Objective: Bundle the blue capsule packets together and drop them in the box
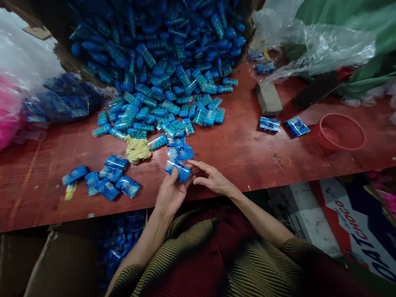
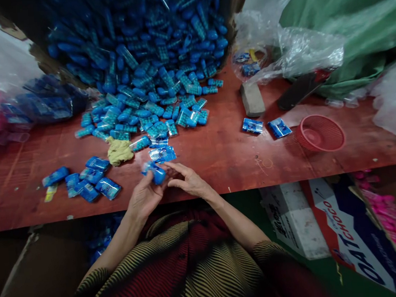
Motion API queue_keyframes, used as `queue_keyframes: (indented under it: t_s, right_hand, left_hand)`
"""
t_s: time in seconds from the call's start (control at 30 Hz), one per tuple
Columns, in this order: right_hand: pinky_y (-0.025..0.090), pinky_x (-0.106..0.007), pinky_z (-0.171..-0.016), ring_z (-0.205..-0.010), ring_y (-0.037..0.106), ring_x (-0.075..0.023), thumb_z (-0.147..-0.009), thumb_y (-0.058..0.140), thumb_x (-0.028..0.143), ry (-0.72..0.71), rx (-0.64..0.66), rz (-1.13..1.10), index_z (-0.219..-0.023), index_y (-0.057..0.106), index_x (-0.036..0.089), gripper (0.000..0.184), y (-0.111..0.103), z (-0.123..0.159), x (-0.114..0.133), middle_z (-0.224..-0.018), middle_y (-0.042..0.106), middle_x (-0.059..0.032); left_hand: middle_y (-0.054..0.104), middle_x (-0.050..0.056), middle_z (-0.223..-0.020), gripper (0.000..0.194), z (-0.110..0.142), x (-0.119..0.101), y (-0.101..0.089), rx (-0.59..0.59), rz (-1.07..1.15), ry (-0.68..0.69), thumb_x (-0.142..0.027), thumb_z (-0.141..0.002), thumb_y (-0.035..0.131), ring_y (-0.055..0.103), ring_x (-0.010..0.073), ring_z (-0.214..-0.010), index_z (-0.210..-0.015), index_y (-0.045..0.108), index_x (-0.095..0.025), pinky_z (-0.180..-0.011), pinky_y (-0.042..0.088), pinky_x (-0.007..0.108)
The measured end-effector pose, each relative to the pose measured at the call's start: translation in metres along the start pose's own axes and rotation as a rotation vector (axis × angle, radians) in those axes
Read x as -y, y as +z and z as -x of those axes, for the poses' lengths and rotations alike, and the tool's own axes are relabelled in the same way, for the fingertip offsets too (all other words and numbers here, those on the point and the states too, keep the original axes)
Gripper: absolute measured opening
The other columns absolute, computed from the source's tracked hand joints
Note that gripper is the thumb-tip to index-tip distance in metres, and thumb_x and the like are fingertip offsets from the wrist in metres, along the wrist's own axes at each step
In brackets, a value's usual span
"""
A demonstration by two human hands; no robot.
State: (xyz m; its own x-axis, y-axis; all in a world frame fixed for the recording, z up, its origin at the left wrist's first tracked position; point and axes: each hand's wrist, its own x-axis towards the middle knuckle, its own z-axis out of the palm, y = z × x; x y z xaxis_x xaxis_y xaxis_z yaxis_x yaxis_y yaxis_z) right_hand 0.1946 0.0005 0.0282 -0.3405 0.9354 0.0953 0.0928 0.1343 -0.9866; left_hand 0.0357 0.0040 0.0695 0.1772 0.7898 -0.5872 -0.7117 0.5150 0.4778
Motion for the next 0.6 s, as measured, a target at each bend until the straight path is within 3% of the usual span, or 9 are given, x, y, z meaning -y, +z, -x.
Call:
queue_keyframes:
  t_s: [0.07, 0.13, 0.27, 0.4, 0.5, 0.6]
  right_hand:
    - [0.048, -0.032, -0.085, -0.093, 0.059, -0.0161, -0.083, 0.061, 0.032, -0.021, -0.009, 0.161, -0.127, 0.053, 0.024, 0.046, -0.004, -0.006, -0.003, -0.118, 0.059, -0.0070]
    - [0.047, -0.034, -0.087, -0.095, 0.058, -0.0170, -0.085, 0.058, 0.029, -0.036, -0.043, 0.346, -0.122, 0.057, 0.022, 0.037, -0.009, -0.016, -0.004, -0.113, 0.059, -0.0075]
    - [0.041, -0.039, -0.092, -0.107, 0.051, -0.0232, -0.087, 0.056, 0.029, 0.020, -0.039, 0.754, -0.123, 0.056, 0.022, 0.037, -0.011, -0.046, -0.003, -0.116, 0.057, -0.0095]
    - [0.040, -0.037, -0.081, -0.100, 0.049, -0.0259, -0.087, 0.056, 0.031, 0.167, -0.008, 1.060, -0.114, 0.060, 0.023, 0.029, -0.003, -0.070, -0.003, -0.112, 0.058, -0.0109]
    - [0.038, -0.034, -0.079, -0.097, 0.049, -0.0242, -0.091, 0.047, 0.029, 0.181, -0.021, 1.132, -0.104, 0.063, 0.021, 0.022, 0.002, -0.075, -0.007, -0.105, 0.059, -0.0102]
    - [0.037, -0.032, -0.079, -0.094, 0.049, -0.0223, -0.095, 0.039, 0.028, 0.176, -0.015, 1.155, -0.100, 0.063, 0.021, 0.026, 0.000, -0.075, -0.010, -0.100, 0.059, -0.0093]
  left_hand:
    - [0.071, 0.006, -0.080, 0.030, 0.003, -0.022, -0.009, -0.109, 0.095, 0.139, -0.038, -0.090, 0.045, 0.067, 0.0192, -0.086, -0.089, 0.065, -0.016, -0.078, 0.055, 0.033]
    - [0.071, 0.008, -0.084, 0.047, 0.006, -0.047, -0.022, -0.175, 0.188, 0.288, -0.052, -0.089, 0.035, 0.066, 0.0210, -0.093, -0.100, 0.063, -0.016, -0.078, 0.055, 0.033]
    - [0.070, 0.015, -0.095, 0.068, 0.009, -0.078, -0.043, -0.174, 0.293, 0.338, -0.060, -0.089, 0.021, 0.065, 0.0202, -0.097, -0.121, 0.052, -0.009, -0.072, 0.055, 0.027]
    - [0.071, 0.012, -0.081, 0.050, 0.003, -0.062, -0.037, -0.182, 0.215, 0.206, -0.046, -0.092, 0.029, 0.069, 0.0209, -0.084, -0.110, 0.057, -0.008, -0.068, 0.056, 0.029]
    - [0.070, 0.008, -0.069, 0.025, -0.007, -0.035, -0.026, -0.148, 0.024, 0.067, -0.030, -0.089, 0.044, 0.069, 0.0206, -0.073, -0.092, 0.060, -0.012, -0.066, 0.055, 0.032]
    - [0.068, 0.005, -0.065, 0.013, -0.019, -0.013, -0.019, -0.128, -0.145, 0.070, -0.024, -0.080, 0.059, 0.068, 0.0180, -0.062, -0.088, 0.059, -0.013, -0.059, 0.052, 0.027]
